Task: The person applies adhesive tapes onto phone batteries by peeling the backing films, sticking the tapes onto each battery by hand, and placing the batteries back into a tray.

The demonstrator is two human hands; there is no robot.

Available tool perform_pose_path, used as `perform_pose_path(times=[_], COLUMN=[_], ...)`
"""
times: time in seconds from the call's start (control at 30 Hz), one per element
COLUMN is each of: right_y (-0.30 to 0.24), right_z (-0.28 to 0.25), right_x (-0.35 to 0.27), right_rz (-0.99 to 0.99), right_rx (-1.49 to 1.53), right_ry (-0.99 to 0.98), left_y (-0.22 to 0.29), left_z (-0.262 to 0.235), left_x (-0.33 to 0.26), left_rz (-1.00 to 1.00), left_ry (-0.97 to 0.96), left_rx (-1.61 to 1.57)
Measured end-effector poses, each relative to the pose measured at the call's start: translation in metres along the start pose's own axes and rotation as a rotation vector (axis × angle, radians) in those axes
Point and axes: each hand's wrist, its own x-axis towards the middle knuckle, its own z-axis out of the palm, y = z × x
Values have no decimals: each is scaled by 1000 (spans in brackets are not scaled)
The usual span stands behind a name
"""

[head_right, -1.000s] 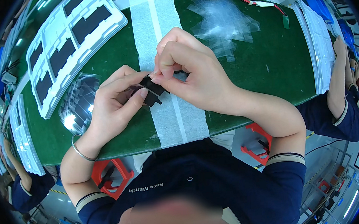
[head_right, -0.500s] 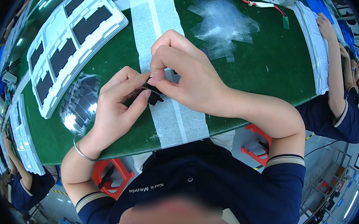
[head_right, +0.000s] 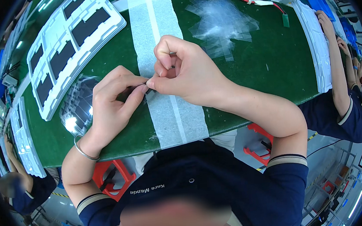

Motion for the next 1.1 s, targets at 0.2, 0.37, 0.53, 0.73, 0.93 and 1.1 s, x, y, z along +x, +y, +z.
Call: perform_pose_path(times=[0.2,0.37,0.53,0.73,0.93,1.1], right_y=[-7,0,-10,-1,-2,-33], right_z=[-4,-7,-2,-8,-30,-109], right_x=[-6,-1,-3,-3,1,27], right_rz=[182,-265,-314,63,4,-953], right_rx=[325,-145,-644,-119,-91,-1300], right_ry=[-22,19,-47,-216,5,496], left_y=[-5,3,-1,-5,5,-1], left_z=[-4,-8,-8,-4,-2,2], left_x=[4,3,2,3,1,-4], left_rz=[144,-369,-327,230,570,330], left_ry=[47,-117,-169,-44,57,-40], left_rx=[223,-328,-305,104,363,51])
